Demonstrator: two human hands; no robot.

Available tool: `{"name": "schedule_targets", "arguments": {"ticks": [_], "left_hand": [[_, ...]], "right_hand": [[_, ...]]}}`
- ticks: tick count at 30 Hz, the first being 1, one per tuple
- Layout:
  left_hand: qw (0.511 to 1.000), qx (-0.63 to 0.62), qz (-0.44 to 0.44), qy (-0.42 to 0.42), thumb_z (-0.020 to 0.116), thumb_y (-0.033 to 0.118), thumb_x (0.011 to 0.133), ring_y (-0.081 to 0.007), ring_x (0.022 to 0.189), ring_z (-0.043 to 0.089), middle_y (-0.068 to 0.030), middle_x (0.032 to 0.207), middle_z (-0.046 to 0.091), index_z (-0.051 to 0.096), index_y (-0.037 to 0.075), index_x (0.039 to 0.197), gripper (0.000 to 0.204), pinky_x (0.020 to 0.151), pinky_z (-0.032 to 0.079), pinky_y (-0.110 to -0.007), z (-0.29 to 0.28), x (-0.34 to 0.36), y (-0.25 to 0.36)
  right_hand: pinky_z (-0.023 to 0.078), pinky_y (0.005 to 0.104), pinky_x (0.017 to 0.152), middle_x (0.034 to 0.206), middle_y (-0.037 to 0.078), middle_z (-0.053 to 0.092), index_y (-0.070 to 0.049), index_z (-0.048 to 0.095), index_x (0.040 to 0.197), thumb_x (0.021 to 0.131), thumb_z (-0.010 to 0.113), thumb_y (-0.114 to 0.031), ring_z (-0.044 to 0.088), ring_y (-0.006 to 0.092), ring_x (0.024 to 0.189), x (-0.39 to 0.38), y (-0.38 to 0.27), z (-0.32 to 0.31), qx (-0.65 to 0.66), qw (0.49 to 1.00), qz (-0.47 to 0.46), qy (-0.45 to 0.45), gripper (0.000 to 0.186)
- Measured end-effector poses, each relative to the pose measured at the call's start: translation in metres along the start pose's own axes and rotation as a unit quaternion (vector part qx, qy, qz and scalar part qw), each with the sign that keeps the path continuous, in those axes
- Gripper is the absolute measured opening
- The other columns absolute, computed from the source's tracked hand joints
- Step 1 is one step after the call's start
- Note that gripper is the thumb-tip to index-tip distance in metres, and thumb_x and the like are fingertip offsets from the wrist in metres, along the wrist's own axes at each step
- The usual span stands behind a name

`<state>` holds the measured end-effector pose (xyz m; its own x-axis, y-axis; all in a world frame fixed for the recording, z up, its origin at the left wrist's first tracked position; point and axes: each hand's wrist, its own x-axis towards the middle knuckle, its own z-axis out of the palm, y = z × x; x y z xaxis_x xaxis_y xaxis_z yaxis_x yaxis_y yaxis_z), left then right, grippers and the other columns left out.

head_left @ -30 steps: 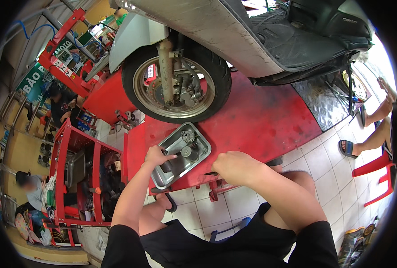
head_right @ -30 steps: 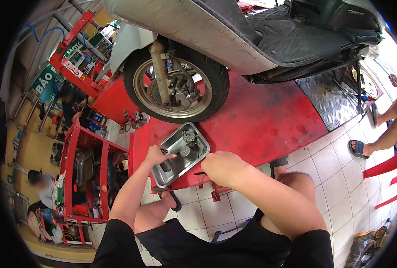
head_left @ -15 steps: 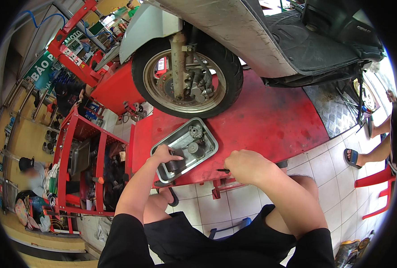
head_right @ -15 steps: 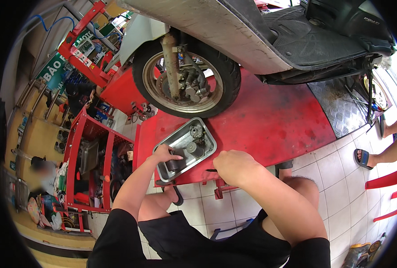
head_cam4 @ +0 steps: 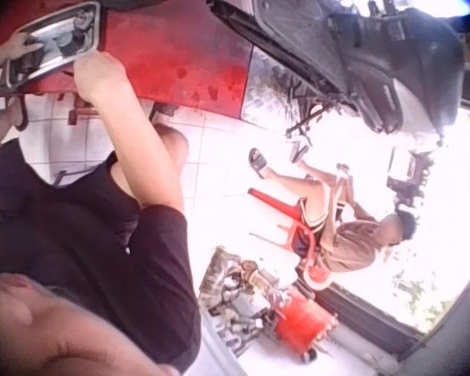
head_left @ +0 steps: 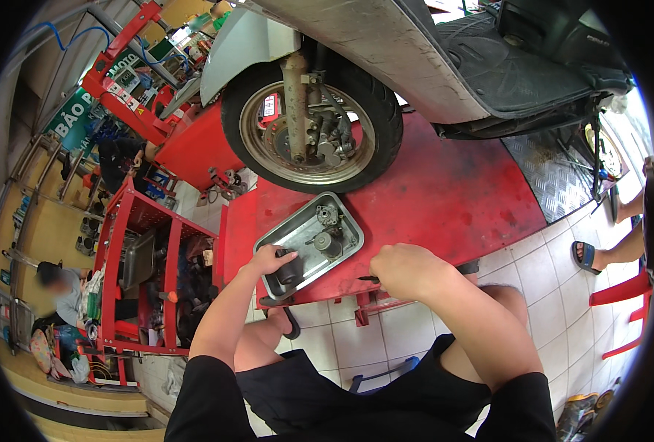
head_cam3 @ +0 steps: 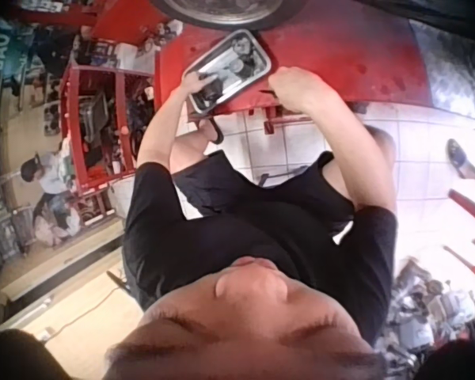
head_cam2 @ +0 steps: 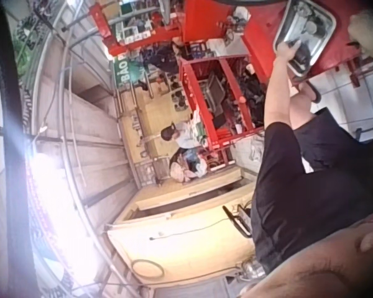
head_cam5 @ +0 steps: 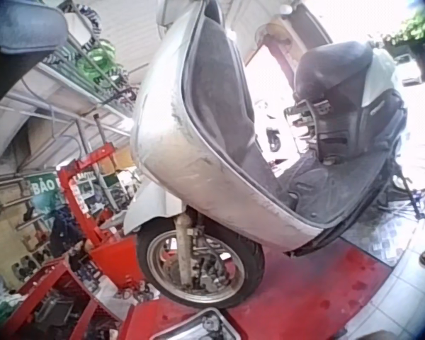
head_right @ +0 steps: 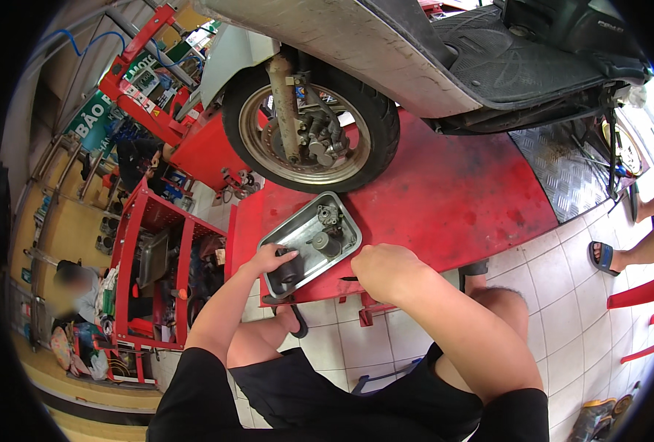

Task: The person sits on a low stool in a workshop and disassembles a scooter starter motor. They remove the outer casing and use a screwdriver to manipulate internal components, placing the disassembled parts into a metal tray.

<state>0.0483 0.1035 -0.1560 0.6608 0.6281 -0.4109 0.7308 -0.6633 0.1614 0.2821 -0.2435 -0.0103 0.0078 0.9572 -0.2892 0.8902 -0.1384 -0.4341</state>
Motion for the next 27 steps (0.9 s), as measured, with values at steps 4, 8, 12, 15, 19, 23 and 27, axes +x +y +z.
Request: {"name": "schedule_targets", "arguments": {"ticks": [4,8,12,15,19,23,27], "left_hand": [[1.0,-0.003,-0.022,-0.01,0.06,0.073,0.084,-0.0398,0.112,0.065,-0.0279,0.112,0.069,0.066,-0.003,0.124,0.086,0.098,0.051,-0.044,-0.004,-0.008,-0.001],[0.996,0.057,0.019,-0.065,0.062,0.069,0.086,-0.0373,0.107,0.068,-0.0279,0.109,0.069,0.064,-0.004,0.126,0.083,0.094,0.052,-0.045,-0.013,-0.009,-0.002],[0.988,0.123,0.069,-0.066,0.062,0.069,0.085,-0.0358,0.112,0.064,-0.0256,0.119,0.066,0.064,-0.003,0.126,0.082,0.097,0.051,-0.045,-0.015,-0.007,-0.007],[0.984,0.147,0.071,-0.072,0.065,0.067,0.084,-0.036,0.118,0.061,-0.0231,0.125,0.063,0.063,-0.002,0.125,0.081,0.101,0.049,-0.044,-0.021,-0.004,0.005],[0.981,0.141,0.13,0.02,0.072,0.061,0.081,-0.0381,0.121,0.058,-0.0221,0.124,0.062,0.061,-0.004,0.125,0.08,0.103,0.048,-0.044,-0.028,-0.007,0.041],[0.973,0.047,0.208,0.088,0.083,0.047,0.076,-0.037,0.123,0.056,-0.0229,0.131,0.056,0.053,-0.004,0.132,0.082,0.104,0.047,-0.043,-0.012,-0.007,0.083],[0.972,0.059,0.202,0.1,0.087,0.034,0.067,-0.0334,0.118,0.058,-0.0182,0.126,0.057,0.053,0.0,0.131,0.08,0.099,0.05,-0.042,-0.012,-0.016,0.124]], "right_hand": [[0.059,0.0449,0.079,0.1,0.021,0.072,0.001,0.073,0.093,0.08,0.063,0.0,0.071,0.0356,0.097,-0.001,0.0,-0.005,-0.009,1.0,0.011,-0.002,0.016],[0.059,0.0445,0.08,0.099,0.021,0.072,0.001,0.073,0.093,0.079,0.064,0.0,0.071,0.0355,0.096,0.0,0.006,-0.004,-0.004,1.0,0.021,0.012,0.016],[0.059,0.044,0.079,0.099,0.021,0.072,0.0,0.073,0.092,0.08,0.064,-0.001,0.071,0.0352,0.096,0.003,0.006,-0.008,-0.012,0.999,0.032,0.003,0.015],[0.059,0.0441,0.079,0.098,0.021,0.072,0.0,0.073,0.092,0.08,0.064,-0.001,0.071,0.0351,0.095,0.005,0.011,-0.005,-0.011,0.999,0.023,0.026,0.015],[0.059,0.0442,0.078,0.095,0.021,0.072,0.001,0.073,0.09,0.079,0.064,0.0,0.072,0.0351,0.093,0.008,0.011,-0.008,-0.007,0.999,0.033,0.022,0.014],[0.059,0.0442,0.077,0.093,0.021,0.073,0.001,0.073,0.09,0.078,0.064,0.001,0.072,0.0352,0.091,0.013,0.009,-0.009,-0.009,0.999,0.027,0.017,0.015],[0.059,0.0441,0.077,0.093,0.02,0.073,0.001,0.073,0.091,0.078,0.064,0.001,0.072,0.0353,0.09,0.019,0.009,-0.007,-0.013,1.0,0.018,0.017,0.016]]}}
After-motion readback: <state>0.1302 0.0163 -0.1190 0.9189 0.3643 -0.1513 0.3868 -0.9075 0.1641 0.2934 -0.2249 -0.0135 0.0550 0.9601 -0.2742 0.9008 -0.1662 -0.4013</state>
